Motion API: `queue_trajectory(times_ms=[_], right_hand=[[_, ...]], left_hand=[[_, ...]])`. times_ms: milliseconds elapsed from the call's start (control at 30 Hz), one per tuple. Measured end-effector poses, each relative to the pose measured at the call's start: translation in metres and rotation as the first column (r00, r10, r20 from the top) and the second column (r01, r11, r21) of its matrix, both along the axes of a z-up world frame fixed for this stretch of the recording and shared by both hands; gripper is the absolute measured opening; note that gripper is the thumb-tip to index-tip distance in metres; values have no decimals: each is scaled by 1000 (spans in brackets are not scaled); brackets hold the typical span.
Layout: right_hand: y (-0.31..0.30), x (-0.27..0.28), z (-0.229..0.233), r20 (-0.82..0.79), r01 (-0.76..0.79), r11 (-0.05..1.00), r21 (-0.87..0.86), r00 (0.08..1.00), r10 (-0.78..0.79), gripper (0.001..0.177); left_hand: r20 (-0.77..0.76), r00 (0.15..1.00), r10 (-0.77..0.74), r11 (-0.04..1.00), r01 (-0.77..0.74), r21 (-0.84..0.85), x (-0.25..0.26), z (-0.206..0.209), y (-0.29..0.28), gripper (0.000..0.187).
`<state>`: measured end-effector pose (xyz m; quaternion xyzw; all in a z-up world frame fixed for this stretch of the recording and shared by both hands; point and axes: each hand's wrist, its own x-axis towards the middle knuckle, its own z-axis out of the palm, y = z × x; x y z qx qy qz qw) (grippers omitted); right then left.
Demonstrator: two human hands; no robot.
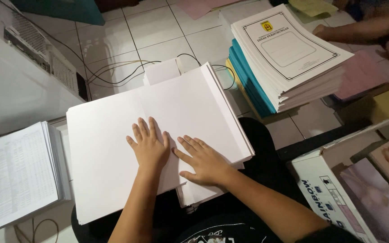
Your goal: The person sits on the floor and repeatedly folds printed documents in half by hand. They pick up a document, fold it, and place it on a growing stack, repeating this process throughout the clip.
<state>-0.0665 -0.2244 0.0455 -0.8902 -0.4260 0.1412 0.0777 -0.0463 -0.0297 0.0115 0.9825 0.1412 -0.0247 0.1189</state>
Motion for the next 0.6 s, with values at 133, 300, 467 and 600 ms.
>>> queue_trajectory(times_ms=[133,300,467,600], right_hand=[[0,1,-7,50,-9,1000,-13,999,10,76],[-2,0,-7,27,67,997,38,997,-68,74],[-13,9,5,-179,293,922,254,951,-253,50],[-61,65,-14,-210,484,717,502,872,-442,26]], left_hand=[[7,999,37,991,-37,130,28,-35,-11,75],[303,953,-20,998,2,60,30,-20,-17,74],[307,952,15,998,3,-57,27,-12,-14,66],[335,942,22,998,1,-68,28,-14,-15,64]])
